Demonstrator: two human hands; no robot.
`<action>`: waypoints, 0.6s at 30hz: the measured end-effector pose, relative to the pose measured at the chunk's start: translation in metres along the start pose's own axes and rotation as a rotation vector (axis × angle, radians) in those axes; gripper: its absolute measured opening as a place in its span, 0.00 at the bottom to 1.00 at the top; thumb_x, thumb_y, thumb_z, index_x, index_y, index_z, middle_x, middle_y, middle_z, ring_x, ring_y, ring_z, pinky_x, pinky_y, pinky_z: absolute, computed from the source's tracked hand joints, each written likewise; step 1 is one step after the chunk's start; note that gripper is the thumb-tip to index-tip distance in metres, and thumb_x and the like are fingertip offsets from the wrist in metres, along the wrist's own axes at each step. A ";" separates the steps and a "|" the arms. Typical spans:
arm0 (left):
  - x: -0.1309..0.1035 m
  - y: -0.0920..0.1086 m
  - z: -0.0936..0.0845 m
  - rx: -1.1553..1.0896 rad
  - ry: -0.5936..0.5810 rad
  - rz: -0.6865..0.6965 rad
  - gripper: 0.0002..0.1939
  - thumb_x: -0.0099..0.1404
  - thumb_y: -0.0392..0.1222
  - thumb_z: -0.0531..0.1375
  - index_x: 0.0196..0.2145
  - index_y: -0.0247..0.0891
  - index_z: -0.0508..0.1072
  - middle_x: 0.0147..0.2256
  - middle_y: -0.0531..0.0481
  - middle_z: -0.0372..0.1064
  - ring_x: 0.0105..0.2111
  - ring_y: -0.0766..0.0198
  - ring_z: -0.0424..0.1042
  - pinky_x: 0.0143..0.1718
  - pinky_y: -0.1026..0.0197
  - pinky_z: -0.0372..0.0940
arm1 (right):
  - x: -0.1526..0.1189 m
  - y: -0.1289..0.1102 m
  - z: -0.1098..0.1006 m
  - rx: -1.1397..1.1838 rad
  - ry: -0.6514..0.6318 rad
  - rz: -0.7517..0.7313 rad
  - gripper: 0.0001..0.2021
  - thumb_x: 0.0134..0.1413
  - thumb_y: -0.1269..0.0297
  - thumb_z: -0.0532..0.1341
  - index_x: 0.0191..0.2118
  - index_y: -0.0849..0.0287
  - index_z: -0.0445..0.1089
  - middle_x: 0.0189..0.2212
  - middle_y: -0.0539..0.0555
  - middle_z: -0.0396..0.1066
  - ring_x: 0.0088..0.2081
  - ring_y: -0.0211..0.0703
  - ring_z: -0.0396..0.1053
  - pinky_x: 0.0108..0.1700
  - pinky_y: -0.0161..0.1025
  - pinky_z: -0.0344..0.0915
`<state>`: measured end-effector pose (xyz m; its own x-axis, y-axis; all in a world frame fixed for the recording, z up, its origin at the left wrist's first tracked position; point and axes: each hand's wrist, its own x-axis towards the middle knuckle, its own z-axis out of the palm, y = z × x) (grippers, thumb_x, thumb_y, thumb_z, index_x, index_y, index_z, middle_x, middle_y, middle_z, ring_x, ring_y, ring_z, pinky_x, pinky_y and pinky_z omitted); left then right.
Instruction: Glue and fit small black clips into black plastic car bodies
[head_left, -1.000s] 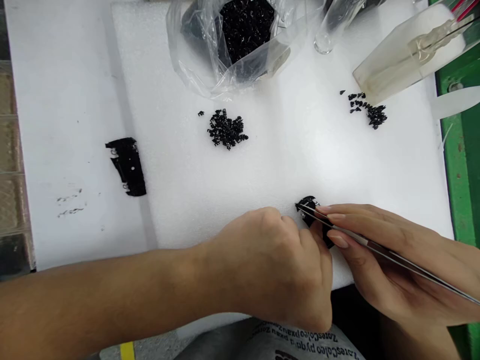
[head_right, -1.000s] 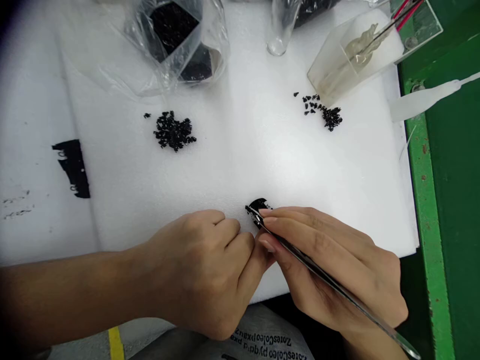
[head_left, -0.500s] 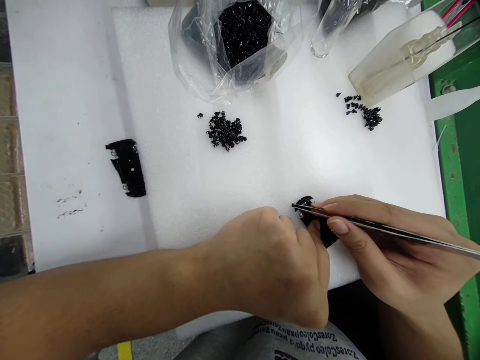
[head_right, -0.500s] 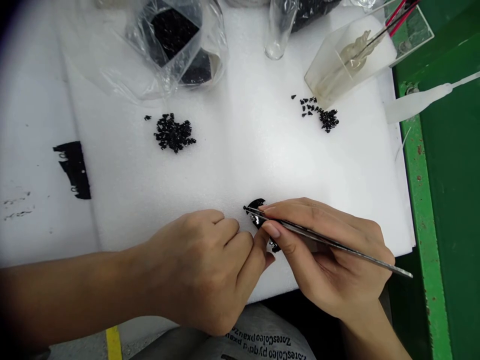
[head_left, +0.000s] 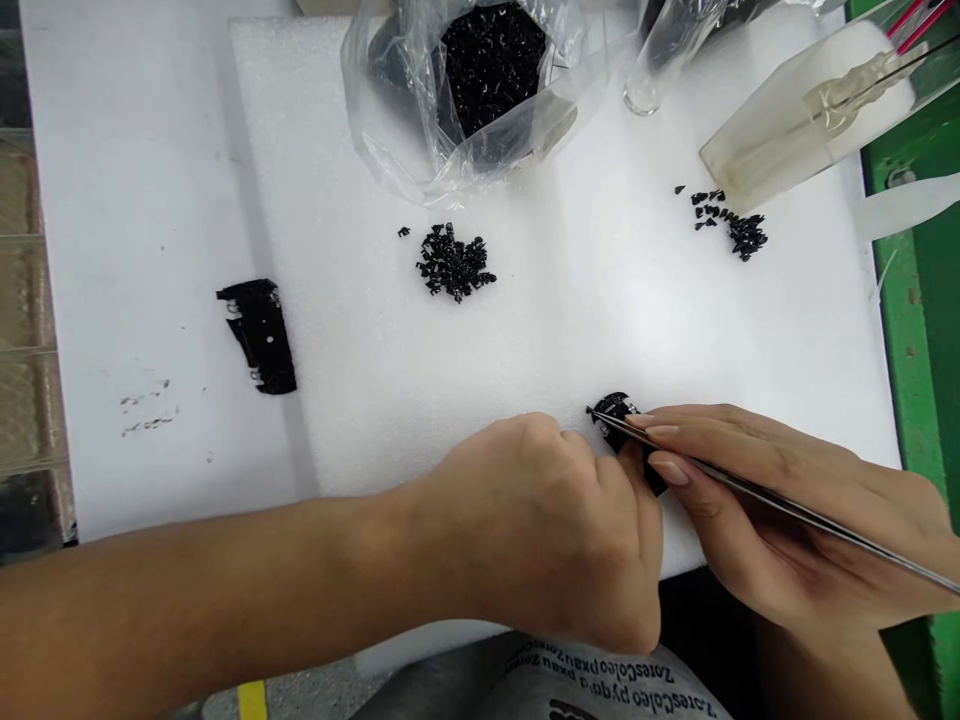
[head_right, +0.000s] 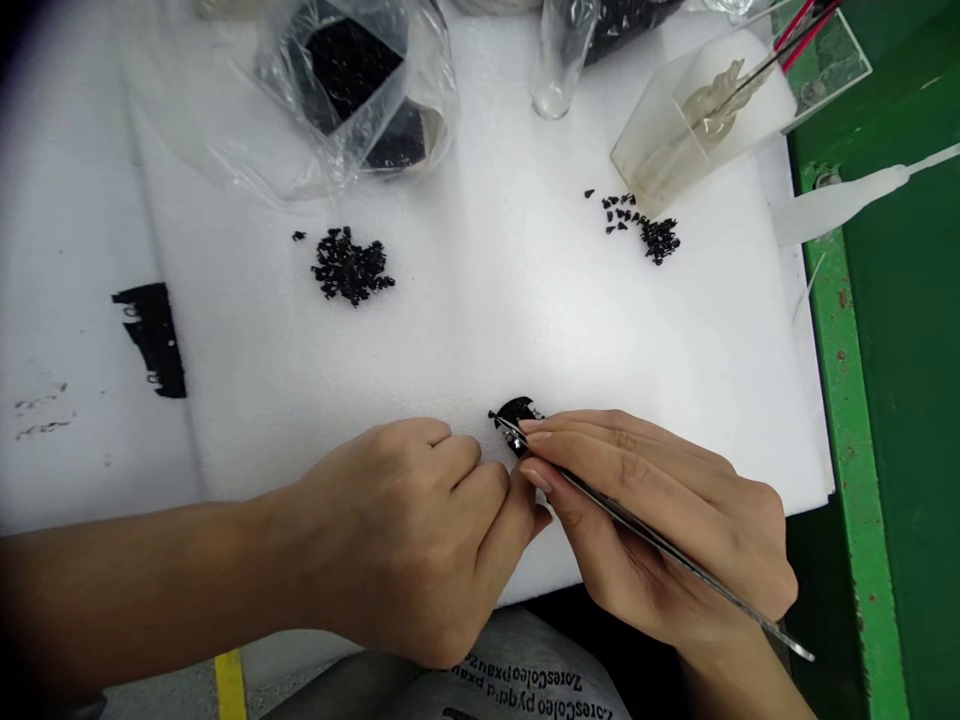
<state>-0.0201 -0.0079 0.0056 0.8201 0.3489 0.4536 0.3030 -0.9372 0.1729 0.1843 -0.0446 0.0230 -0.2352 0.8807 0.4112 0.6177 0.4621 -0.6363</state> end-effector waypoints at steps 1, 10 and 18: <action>0.000 0.000 0.000 -0.001 0.002 0.000 0.08 0.60 0.31 0.66 0.26 0.36 0.73 0.19 0.53 0.63 0.17 0.64 0.55 0.13 0.57 0.50 | 0.001 0.000 0.000 -0.001 0.002 -0.002 0.20 0.58 0.85 0.71 0.53 0.61 0.82 0.43 0.53 0.85 0.42 0.47 0.85 0.42 0.44 0.85; 0.002 0.000 -0.001 0.033 0.012 0.012 0.04 0.65 0.32 0.67 0.31 0.31 0.78 0.20 0.51 0.66 0.17 0.64 0.57 0.13 0.57 0.51 | -0.004 0.000 -0.002 -0.073 0.035 -0.027 0.23 0.55 0.84 0.72 0.55 0.59 0.82 0.44 0.50 0.85 0.40 0.47 0.84 0.45 0.44 0.86; 0.001 -0.001 -0.002 -0.011 -0.014 -0.004 0.04 0.64 0.32 0.65 0.30 0.33 0.77 0.20 0.51 0.65 0.17 0.64 0.56 0.13 0.56 0.51 | -0.005 0.002 -0.004 -0.097 -0.007 -0.055 0.24 0.56 0.83 0.73 0.57 0.58 0.81 0.42 0.50 0.86 0.39 0.50 0.85 0.43 0.45 0.88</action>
<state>-0.0202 -0.0068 0.0075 0.8259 0.3521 0.4403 0.3008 -0.9358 0.1840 0.1897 -0.0482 0.0225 -0.2759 0.8550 0.4392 0.6734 0.4980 -0.5464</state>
